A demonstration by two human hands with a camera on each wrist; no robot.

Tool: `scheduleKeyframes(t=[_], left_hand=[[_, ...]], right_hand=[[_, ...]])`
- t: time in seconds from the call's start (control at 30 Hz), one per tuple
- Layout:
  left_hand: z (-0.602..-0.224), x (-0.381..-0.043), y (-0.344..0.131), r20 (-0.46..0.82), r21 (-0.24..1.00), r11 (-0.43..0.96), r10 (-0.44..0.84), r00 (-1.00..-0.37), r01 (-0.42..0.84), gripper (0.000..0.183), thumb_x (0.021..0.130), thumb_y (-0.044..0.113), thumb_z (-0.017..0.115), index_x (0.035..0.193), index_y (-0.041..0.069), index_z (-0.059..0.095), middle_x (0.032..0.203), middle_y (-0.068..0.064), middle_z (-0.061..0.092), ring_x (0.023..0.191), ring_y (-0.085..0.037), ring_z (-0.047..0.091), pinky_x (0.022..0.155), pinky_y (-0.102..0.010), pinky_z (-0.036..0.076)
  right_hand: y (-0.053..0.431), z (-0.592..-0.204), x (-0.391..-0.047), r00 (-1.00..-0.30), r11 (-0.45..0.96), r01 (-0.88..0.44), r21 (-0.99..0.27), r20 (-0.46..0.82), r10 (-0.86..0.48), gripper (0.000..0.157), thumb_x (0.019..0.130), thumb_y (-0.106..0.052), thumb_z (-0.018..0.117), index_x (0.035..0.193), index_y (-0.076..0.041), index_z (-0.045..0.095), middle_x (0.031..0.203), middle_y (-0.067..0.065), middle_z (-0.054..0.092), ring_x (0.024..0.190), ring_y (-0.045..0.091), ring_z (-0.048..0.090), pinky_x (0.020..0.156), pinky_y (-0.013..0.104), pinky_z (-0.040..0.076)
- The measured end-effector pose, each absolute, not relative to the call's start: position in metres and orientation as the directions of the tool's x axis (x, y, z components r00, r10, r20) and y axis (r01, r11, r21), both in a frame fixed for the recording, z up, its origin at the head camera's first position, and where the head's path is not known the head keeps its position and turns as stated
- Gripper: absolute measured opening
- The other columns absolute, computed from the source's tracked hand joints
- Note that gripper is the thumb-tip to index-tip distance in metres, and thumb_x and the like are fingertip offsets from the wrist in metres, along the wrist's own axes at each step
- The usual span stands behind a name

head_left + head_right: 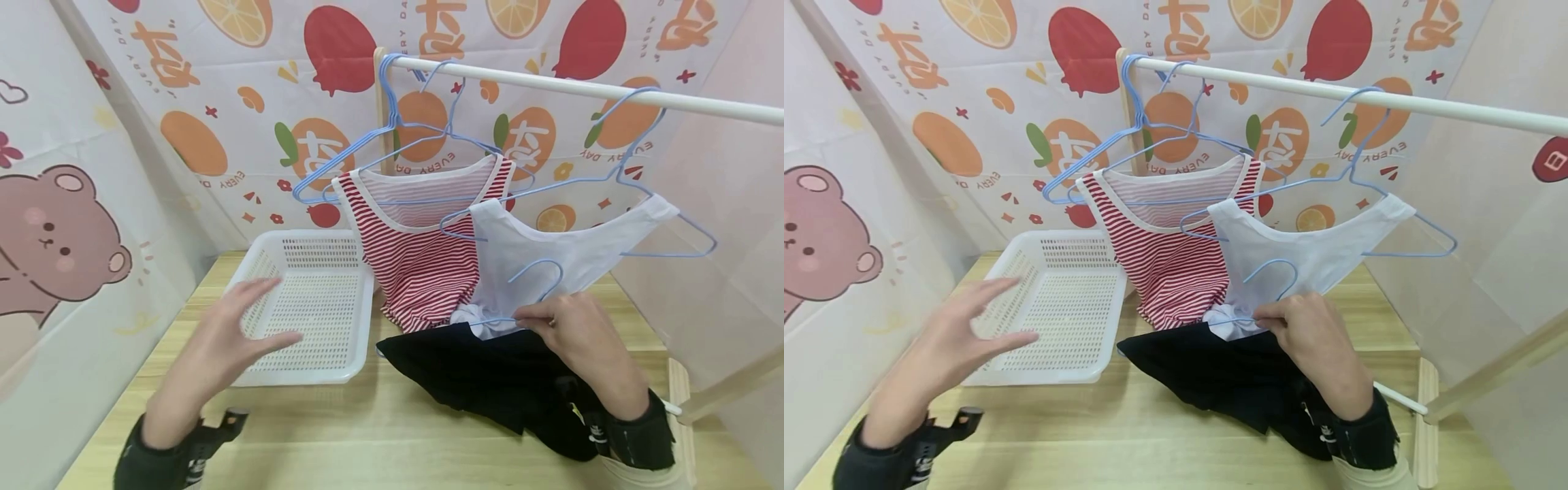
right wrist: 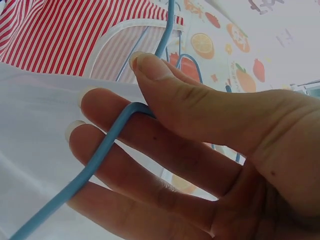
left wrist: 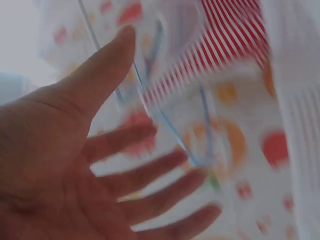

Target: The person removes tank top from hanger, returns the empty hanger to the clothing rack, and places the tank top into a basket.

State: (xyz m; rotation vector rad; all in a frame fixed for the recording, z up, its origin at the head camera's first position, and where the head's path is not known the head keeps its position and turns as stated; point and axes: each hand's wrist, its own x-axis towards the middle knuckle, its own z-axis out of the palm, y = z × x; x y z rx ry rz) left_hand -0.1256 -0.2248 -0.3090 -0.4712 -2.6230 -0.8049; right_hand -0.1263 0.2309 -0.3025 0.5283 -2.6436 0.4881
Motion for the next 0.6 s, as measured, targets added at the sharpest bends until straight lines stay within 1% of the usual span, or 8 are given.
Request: scheduleKeyframes(t=[0.1,0.17,0.23,0.33,0.4,0.5,0.6], left_hand=[[-0.3,-0.13,-0.19,0.405,0.45,0.73,0.347,-0.846,0.515,0.068,0.073,0.024,0.095,0.132,0.005,0.068,0.128,-0.015,0.072,0.118,-0.036,0.067,0.093,-0.057,0.057],[-0.296,-0.134,-0.172,0.355,0.475,0.696,0.409,-0.84,0.539,0.061,0.075,0.025,0.093,0.129,0.008,0.071,0.125,-0.009,0.075,0.116,-0.031,0.069,0.089,-0.051,0.061],[-0.295,-0.137,-0.157,0.304,0.516,0.661,0.453,-0.838,0.545,0.057,0.077,0.025,0.092,0.128,0.01,0.072,0.125,-0.006,0.075,0.115,-0.029,0.069,0.085,-0.047,0.063],[-0.296,-0.142,-0.139,0.245,0.566,0.612,0.514,-0.822,0.552,0.054,0.08,0.025,0.09,0.129,0.011,0.072,0.126,-0.004,0.075,0.115,-0.029,0.07,0.084,-0.044,0.064],[-0.298,-0.144,-0.129,0.233,0.566,0.591,0.555,-0.799,0.576,0.053,0.08,0.026,0.09,0.128,0.012,0.072,0.124,-0.002,0.075,0.113,-0.027,0.07,0.084,-0.044,0.064],[-0.301,-0.148,-0.116,0.241,0.549,0.562,0.602,-0.761,0.619,0.051,0.082,0.028,0.088,0.128,0.014,0.072,0.12,0.003,0.076,0.111,-0.019,0.071,0.086,-0.039,0.062],[-0.303,-0.15,-0.104,0.271,0.535,0.517,0.644,-0.716,0.668,0.049,0.083,0.028,0.088,0.128,0.014,0.072,0.114,0.005,0.076,0.106,-0.014,0.071,0.083,-0.031,0.06]], right_hand=[[0.232,-0.303,-0.126,-0.842,0.868,-0.432,-0.243,0.455,-0.291,0.014,0.078,-0.012,0.088,0.091,-0.016,0.086,0.066,-0.003,0.073,0.061,0.008,0.043,0.052,0.024,0.031],[0.232,-0.304,-0.125,-0.835,0.869,-0.435,-0.237,0.468,-0.29,0.014,0.077,-0.012,0.089,0.09,-0.016,0.086,0.067,-0.002,0.073,0.062,0.008,0.044,0.053,0.025,0.033],[0.233,-0.305,-0.125,-0.826,0.867,-0.441,-0.23,0.482,-0.292,0.014,0.076,-0.012,0.089,0.089,-0.016,0.086,0.067,-0.002,0.072,0.062,0.008,0.044,0.053,0.025,0.034],[0.233,-0.306,-0.124,-0.823,0.865,-0.446,-0.23,0.485,-0.296,0.014,0.076,-0.011,0.089,0.088,-0.017,0.086,0.068,-0.002,0.073,0.062,0.008,0.044,0.053,0.025,0.034],[0.232,-0.306,-0.124,-0.823,0.862,-0.45,-0.232,0.482,-0.3,0.013,0.077,-0.012,0.089,0.089,-0.017,0.086,0.067,-0.003,0.072,0.061,0.008,0.044,0.052,0.024,0.033],[0.231,-0.306,-0.125,-0.828,0.863,-0.449,-0.231,0.47,-0.305,0.011,0.079,-0.013,0.088,0.089,-0.018,0.086,0.066,-0.004,0.071,0.06,0.008,0.043,0.051,0.024,0.031],[0.229,-0.305,-0.126,-0.828,0.868,-0.448,-0.215,0.466,-0.312,0.011,0.079,-0.013,0.087,0.089,-0.019,0.086,0.068,-0.003,0.073,0.06,0.008,0.045,0.051,0.025,0.033]])
